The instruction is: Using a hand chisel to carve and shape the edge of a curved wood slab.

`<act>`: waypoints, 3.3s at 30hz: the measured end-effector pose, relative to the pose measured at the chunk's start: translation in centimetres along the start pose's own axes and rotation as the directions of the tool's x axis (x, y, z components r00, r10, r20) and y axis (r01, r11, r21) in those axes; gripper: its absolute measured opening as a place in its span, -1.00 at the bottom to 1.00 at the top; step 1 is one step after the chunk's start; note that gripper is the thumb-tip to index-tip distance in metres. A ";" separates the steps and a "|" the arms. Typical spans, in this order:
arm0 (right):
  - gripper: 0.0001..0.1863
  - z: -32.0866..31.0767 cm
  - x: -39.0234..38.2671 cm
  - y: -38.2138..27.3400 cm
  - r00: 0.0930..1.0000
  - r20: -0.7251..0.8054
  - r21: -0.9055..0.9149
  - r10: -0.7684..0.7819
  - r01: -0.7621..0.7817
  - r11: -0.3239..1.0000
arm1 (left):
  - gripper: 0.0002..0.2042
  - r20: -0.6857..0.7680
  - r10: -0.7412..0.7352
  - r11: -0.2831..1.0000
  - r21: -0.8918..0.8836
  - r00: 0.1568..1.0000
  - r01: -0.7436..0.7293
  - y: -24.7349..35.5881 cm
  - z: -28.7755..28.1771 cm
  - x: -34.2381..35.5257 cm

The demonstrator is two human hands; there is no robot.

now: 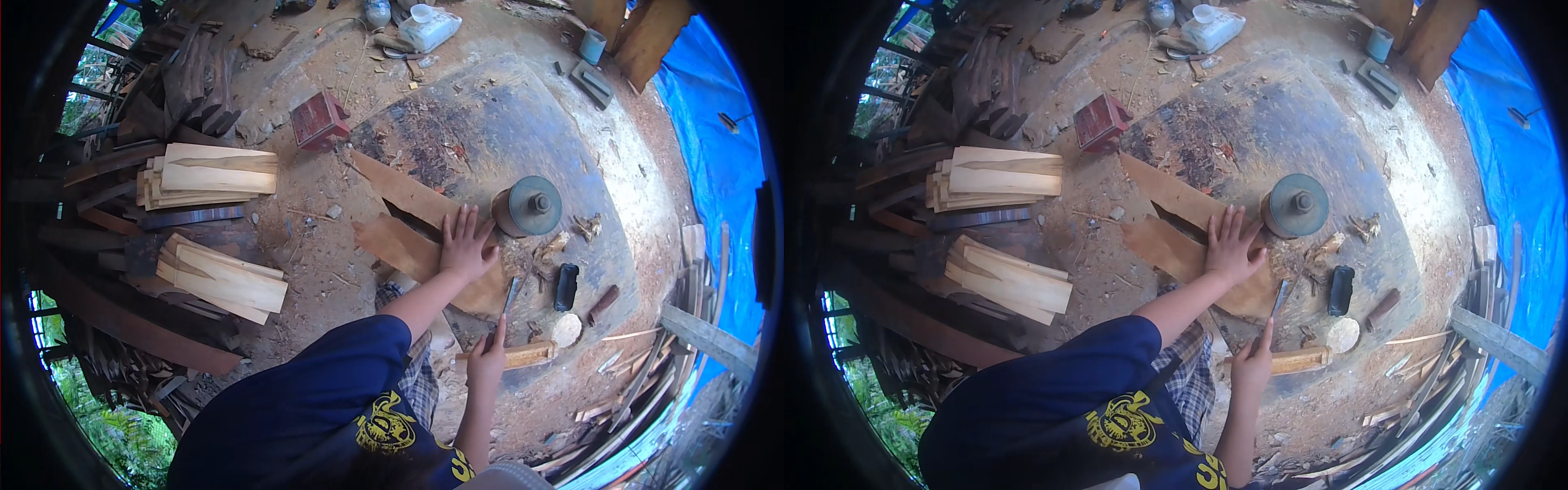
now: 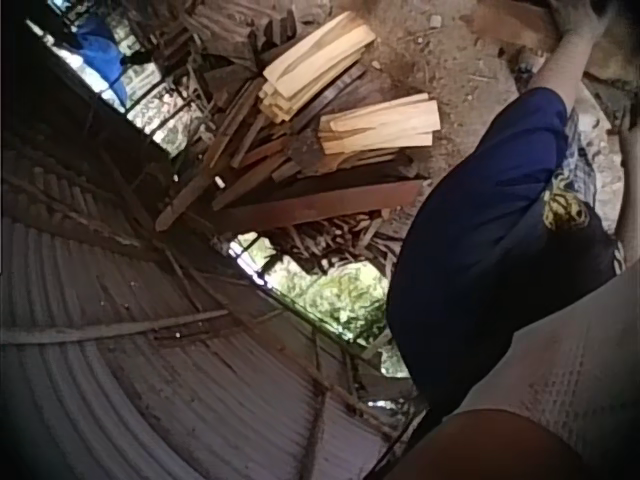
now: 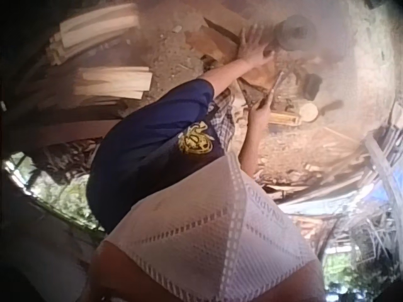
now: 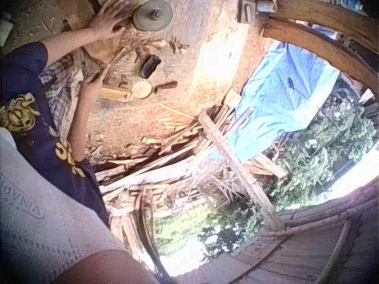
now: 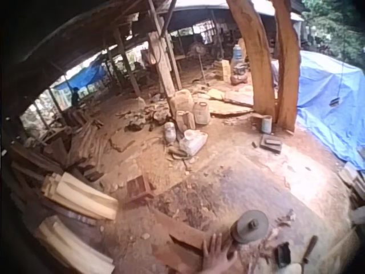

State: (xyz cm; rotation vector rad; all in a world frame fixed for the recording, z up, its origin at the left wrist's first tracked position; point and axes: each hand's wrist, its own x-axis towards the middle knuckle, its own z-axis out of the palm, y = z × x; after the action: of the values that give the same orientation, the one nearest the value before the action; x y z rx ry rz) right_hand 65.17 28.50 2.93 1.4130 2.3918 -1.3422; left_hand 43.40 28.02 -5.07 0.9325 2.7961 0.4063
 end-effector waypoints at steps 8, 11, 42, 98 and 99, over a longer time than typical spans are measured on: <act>-0.24 -0.9 4.9 -1.3 1.000 0.026 -0.096 0.008 -0.005 0.995 | -0.33 -0.011 0.017 0.999 -0.032 1.000 -0.018 0.4 0.9 -0.5; -0.24 -0.9 3.0 -0.1 0.998 0.068 -0.139 0.021 -0.011 0.990 | -0.34 0.024 0.000 1.000 0.023 1.000 -0.001 -0.3 0.8 -0.3; -0.46 -2.7 1.6 3.9 0.983 0.172 -0.189 -0.055 0.088 0.978 | -0.33 -0.088 0.115 0.990 0.088 0.989 -0.107 -3.0 2.8 -1.0; -0.44 1.1 1.1 3.0 0.979 0.205 -0.099 0.000 0.021 0.995 | -0.44 -0.022 0.314 0.934 0.187 0.949 -0.305 -5.0 3.3 -3.0; -0.45 1.3 1.6 2.8 0.983 0.181 -0.124 -0.031 0.054 0.991 | -0.43 -0.027 0.312 0.935 0.190 0.950 -0.301 -5.0 3.4 -3.1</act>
State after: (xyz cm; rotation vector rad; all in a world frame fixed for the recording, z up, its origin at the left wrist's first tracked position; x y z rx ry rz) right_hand 65.81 29.22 -0.43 1.1630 2.3563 -1.2399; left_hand 43.82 23.02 -9.57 1.4304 2.7771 0.2178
